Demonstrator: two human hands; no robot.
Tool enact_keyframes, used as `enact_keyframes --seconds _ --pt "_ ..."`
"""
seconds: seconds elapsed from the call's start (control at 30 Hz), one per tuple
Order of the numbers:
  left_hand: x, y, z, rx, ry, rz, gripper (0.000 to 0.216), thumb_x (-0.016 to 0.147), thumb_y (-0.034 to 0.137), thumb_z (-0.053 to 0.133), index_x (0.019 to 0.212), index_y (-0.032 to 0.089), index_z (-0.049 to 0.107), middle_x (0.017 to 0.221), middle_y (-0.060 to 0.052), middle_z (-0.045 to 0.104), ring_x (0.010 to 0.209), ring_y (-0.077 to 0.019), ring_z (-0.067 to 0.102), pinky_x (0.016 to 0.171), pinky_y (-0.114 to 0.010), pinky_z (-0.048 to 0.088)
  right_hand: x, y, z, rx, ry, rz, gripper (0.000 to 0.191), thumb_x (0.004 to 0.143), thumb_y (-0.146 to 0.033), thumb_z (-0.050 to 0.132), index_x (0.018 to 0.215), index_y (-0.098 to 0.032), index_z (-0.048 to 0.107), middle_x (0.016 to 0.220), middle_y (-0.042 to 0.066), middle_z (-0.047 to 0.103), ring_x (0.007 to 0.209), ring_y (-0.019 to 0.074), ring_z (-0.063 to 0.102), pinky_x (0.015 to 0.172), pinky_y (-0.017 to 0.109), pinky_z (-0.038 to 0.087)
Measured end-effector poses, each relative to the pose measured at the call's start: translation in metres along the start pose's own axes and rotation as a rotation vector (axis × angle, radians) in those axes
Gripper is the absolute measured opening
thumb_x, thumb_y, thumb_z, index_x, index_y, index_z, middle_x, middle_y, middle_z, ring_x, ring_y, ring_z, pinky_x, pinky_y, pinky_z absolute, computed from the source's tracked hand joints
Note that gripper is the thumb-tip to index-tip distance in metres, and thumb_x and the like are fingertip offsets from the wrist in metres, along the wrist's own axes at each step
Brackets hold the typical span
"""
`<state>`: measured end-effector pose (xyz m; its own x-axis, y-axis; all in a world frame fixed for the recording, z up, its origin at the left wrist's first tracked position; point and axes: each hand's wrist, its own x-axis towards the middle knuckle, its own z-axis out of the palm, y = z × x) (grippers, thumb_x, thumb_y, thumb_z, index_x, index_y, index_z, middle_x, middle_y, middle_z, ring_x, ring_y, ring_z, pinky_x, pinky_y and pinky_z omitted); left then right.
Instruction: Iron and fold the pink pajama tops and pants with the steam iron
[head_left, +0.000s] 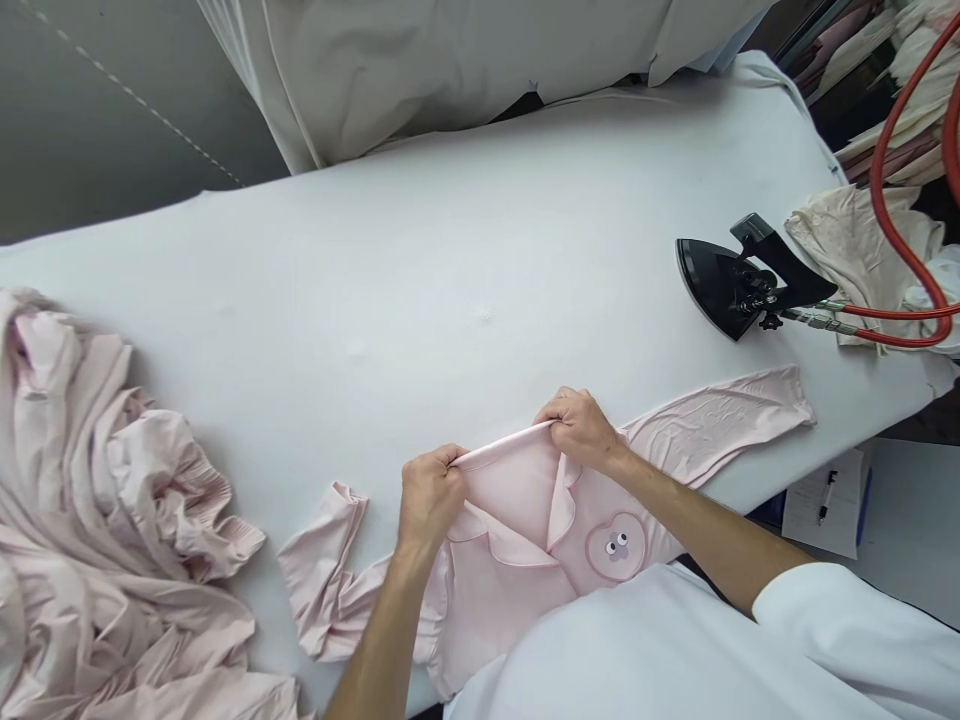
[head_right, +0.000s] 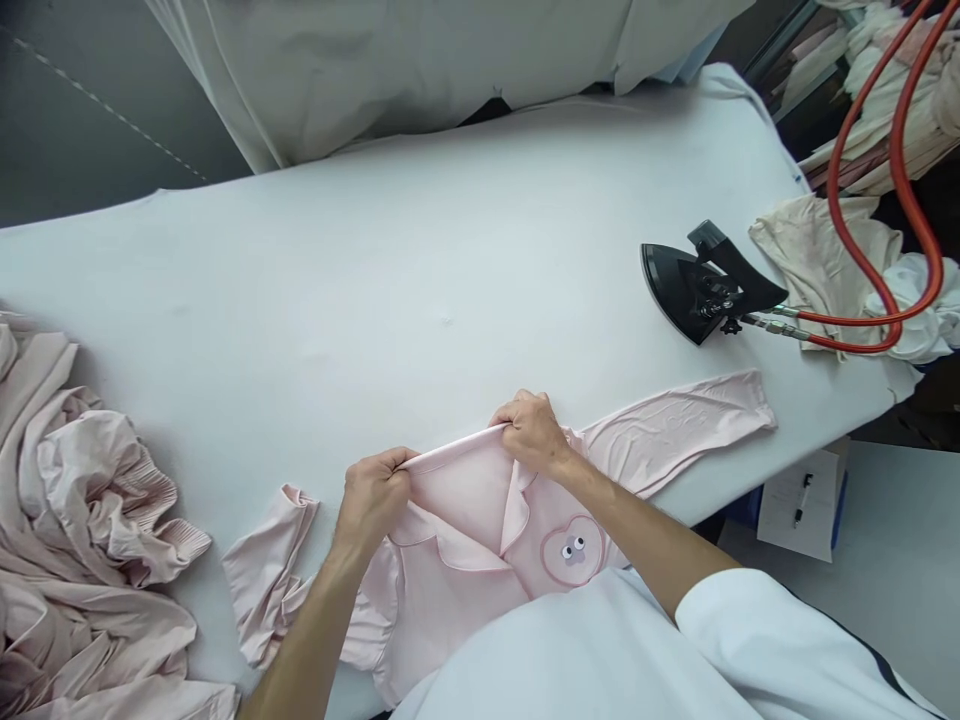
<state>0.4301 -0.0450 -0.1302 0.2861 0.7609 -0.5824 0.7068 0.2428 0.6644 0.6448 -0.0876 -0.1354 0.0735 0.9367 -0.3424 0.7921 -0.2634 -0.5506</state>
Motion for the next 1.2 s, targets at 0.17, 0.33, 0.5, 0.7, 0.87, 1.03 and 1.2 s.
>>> enact_keyframes --seconds 0.17,0.33,0.5,0.7,0.87,1.03,1.2 --pt "0.004 0.001 0.006 0.252 0.098 -0.163 0.019 0.071 0.017 0.047 0.065 0.021 0.064 0.067 -0.009 0.066 0.066 -0.0244 0.06 0.06 -0.032 0.04 0.01 -0.015 -0.009 -0.221 -0.02 0.107 0.016 0.057 -0.004 0.053 0.054 -0.017 0.062 0.063 0.008 0.065 0.085 0.0271 0.055 0.086 0.046 0.034" --pt "-0.066 -0.076 -0.012 0.174 0.143 -0.027 0.04 0.081 0.053 0.056 0.109 0.025 0.062 0.108 -0.007 0.068 0.105 -0.0275 0.06 0.086 -0.041 0.044 -0.021 -0.032 -0.035 -0.053 0.038 -0.052 0.039 0.08 -0.035 0.064 0.116 -0.019 0.062 0.085 0.007 0.069 0.084 0.0242 0.061 0.075 0.034 0.042" --pt "-0.116 -0.139 -0.02 0.332 0.284 -0.227 0.02 0.084 0.037 0.056 0.07 0.021 0.055 0.07 -0.003 0.062 0.082 -0.0253 0.061 0.086 -0.043 0.04 -0.035 -0.061 0.024 0.407 -0.447 -0.071 0.078 0.092 -0.063 0.045 0.148 -0.011 0.03 0.067 0.001 0.062 0.074 0.0214 0.063 0.067 0.031 0.044" --pt "-0.114 -0.133 -0.007 0.269 0.551 -0.138 0.028 0.086 0.042 0.055 0.102 0.02 0.058 0.102 -0.01 0.067 0.094 -0.0265 0.063 0.074 -0.036 0.043 -0.021 -0.068 0.059 0.607 -0.379 0.05 0.081 0.08 -0.052 0.068 0.145 -0.015 0.035 0.065 -0.005 0.057 0.069 0.0152 0.059 0.064 0.027 0.046" --pt "-0.106 -0.134 0.0 0.167 0.452 -0.189 0.022 0.086 0.034 0.052 0.068 0.022 0.054 0.058 -0.003 0.058 0.063 -0.0216 0.058 0.065 -0.032 0.039 -0.021 -0.075 0.066 0.62 -0.098 0.071 0.076 0.07 -0.032 0.069 0.14 -0.018 0.043 0.066 -0.006 0.058 0.07 0.0153 0.06 0.072 0.029 0.05" --pt "-0.104 -0.112 0.009 0.045 0.61 -0.036 0.017 0.088 0.03 0.049 0.082 0.02 0.061 0.078 -0.006 0.066 0.07 -0.0191 0.062 0.067 -0.031 0.043 -0.02 -0.084 0.078 0.461 -0.041 0.085 0.07 0.068 -0.021 0.064 0.136 -0.021 0.048 0.064 -0.007 0.059 0.072 0.0175 0.064 0.076 0.032 0.053" --pt "-0.065 -0.08 0.034 0.003 0.517 -0.075 0.031 0.085 0.045 0.058 0.066 0.021 0.061 0.067 -0.004 0.067 0.065 -0.0177 0.061 0.065 -0.029 0.04 -0.013 -0.078 0.073 0.578 -0.108 0.096 0.078 0.068 -0.024 0.068 0.141 -0.019 0.041 0.071 -0.004 0.065 0.077 0.0178 0.066 0.077 0.032 0.054"
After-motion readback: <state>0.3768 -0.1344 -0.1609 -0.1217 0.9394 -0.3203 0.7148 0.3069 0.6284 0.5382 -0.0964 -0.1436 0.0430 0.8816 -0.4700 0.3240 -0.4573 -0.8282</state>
